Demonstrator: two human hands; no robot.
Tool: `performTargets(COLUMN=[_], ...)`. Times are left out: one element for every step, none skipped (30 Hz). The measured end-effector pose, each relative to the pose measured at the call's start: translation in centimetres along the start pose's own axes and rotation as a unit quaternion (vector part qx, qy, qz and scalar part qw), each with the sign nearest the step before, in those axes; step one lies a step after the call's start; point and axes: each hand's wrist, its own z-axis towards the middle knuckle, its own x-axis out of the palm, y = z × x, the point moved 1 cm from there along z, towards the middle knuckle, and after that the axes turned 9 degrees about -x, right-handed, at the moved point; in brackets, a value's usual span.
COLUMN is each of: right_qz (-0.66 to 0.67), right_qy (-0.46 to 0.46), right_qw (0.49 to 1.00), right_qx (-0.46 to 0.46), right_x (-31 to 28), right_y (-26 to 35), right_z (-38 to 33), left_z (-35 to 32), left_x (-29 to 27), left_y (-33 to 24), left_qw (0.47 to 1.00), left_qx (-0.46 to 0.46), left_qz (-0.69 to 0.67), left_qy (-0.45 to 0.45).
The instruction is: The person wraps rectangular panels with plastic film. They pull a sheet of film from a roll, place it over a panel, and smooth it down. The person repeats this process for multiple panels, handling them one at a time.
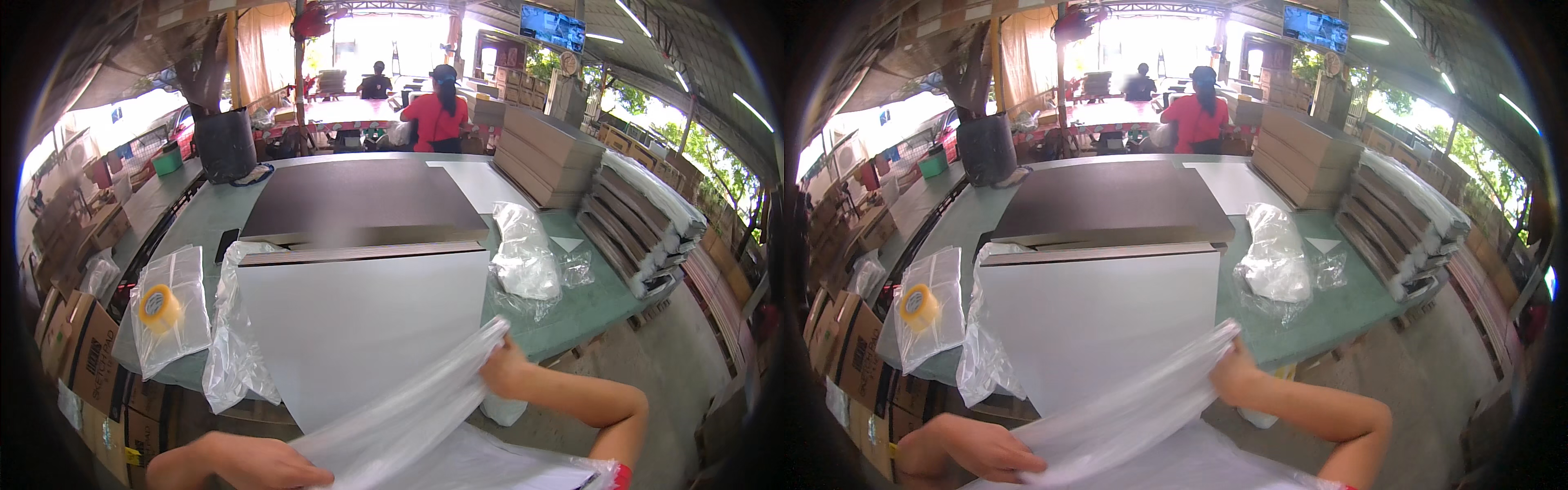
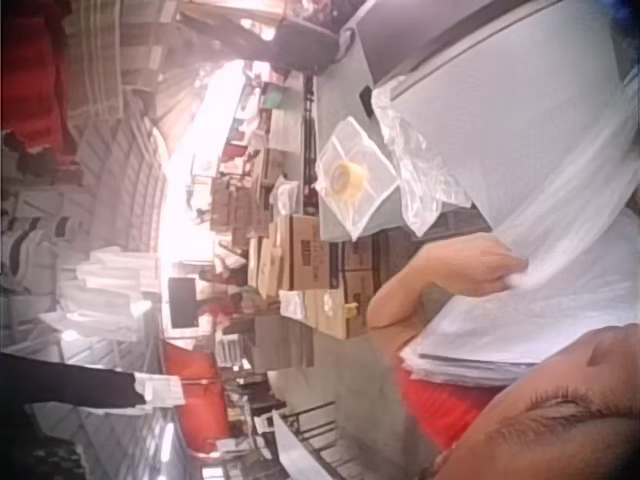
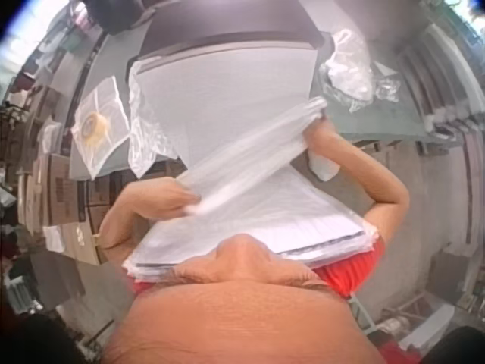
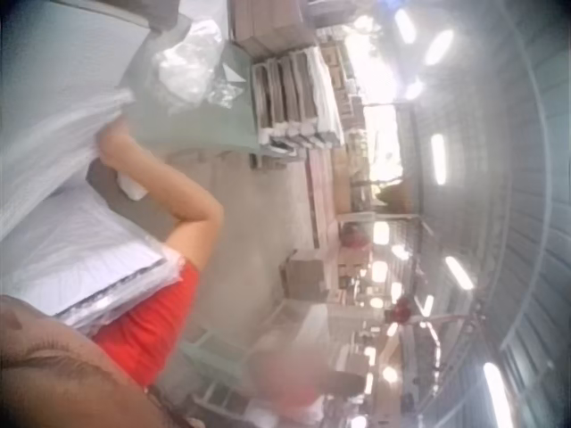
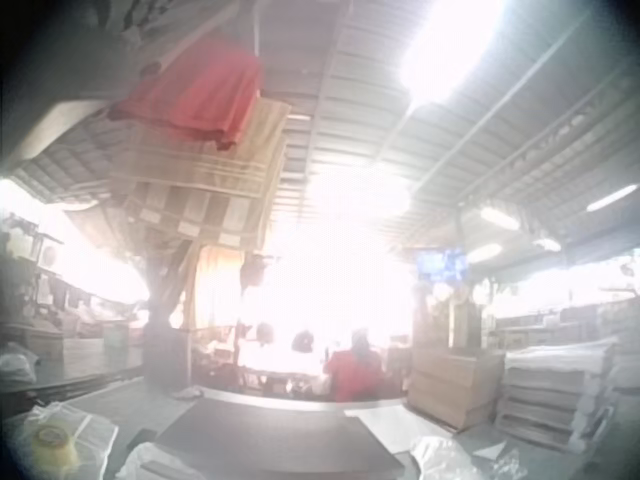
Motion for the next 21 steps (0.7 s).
performTargets(right_qz=[-0.017, -0.040, -0.008, 0.026, 0.053, 0.163, 0.272, 0.389, 0.278, 0.310, 0.278, 0.234, 0.222, 0.272, 0.312, 0.285, 0.245, 0.211, 0.180, 0.149, 0.107], right_qy=[-0.005, -0.012, -0.010, -0.001, 0.001, -0.186, -0.357, -0.466, -0.591, -0.621, -0.718, -0.795, -0.786, -0.717, -0.639, -0.577, -0.504, -0.559, -0.608, -0.654, -0.682], right_qw=[0.999, 0.998, 1.000, 0.999, 0.994, 0.965, 0.889, 0.795, 0.755, 0.697, 0.609, 0.516, 0.522, 0.589, 0.648, 0.748, 0.827, 0.799, 0.767, 0.728, 0.699], right_qx=[0.030, 0.052, 0.004, -0.041, -0.092, -0.087, -0.091, -0.032, 0.066, 0.182, 0.190, 0.217, 0.244, 0.254, 0.272, 0.159, 0.049, 0.075, 0.103, 0.141, 0.188], right_x=[-0.1, -0.5, -1.2, -2.2, -3.4, -4.4, -5.2, -7.2, -7.3, -7.3, -7.7, -7.7, -6.8, -5.9, -4.1, -3.2, -3.3, -4.2, -5.1, -5.7, -5.9], right_y=[-1.1, -1.6, -1.2, -0.3, 0.5, 0.6, 0.0, -1.3, -2.7, -4.4, -6.5, -8.0, -9.2, -9.0, -8.2, -6.5, -4.8, -4.5, -4.3, -4.6, -5.7], right_z=[-0.6, -0.9, -1.4, -2.1, -2.9, -3.9, -5.0, -6.4, -6.1, -7.5, -7.0, -6.9, -6.7, -5.2, -4.0, -2.0, -0.6, 0.1, 0.6, 1.0, 1.5], left_z=[1.3, 1.8, 2.1, 2.7, 3.0, 3.5, 3.1, 4.0, 4.9, 3.6, 1.6, 0.3, -0.8, -1.8, -3.1, -4.2, -3.0, -2.0, -1.3, -0.6, 0.8], left_x=[0.4, 1.3, 1.8, 1.4, 1.1, 2.0, 3.4, 4.7, 5.3, 4.5, 4.1, 2.9, 1.4, -0.1, -2.8, -4.8, -5.6, -5.4, -5.1, -5.5, -6.1], left_y=[0.5, 1.9, 3.9, 6.3, 8.4, 11.3, 13.2, 11.7, 10.4, 10.0, 8.9, 8.5, 8.2, 8.0, 10.4, 12.4, 13.2, 16.1, 18.2, 17.6, 16.4], left_qw=[0.981, 0.971, 0.936, 0.903, 0.859, 0.851, 0.838, 0.889, 0.929, 0.954, 0.966, 0.970, 0.960, 0.934, 0.816, 0.799, 0.708, 0.681, 0.646, 0.649, 0.650], left_qx=[-0.083, -0.153, -0.220, -0.274, -0.339, -0.356, -0.375, -0.314, -0.246, -0.196, -0.160, -0.097, -0.033, 0.027, -0.063, -0.240, -0.334, -0.340, -0.342, -0.288, -0.229], left_qz=[0.141, 0.184, 0.225, 0.278, 0.328, 0.367, 0.394, 0.331, 0.275, 0.211, 0.132, 0.056, -0.024, -0.103, -0.370, -0.182, -0.207, -0.089, 0.031, 0.049, 0.069], left_qy=[0.109, -0.024, -0.154, -0.177, -0.201, -0.125, -0.044, -0.033, -0.022, -0.083, -0.152, -0.217, -0.278, -0.340, -0.440, -0.520, -0.587, -0.643, -0.682, -0.703, -0.721])
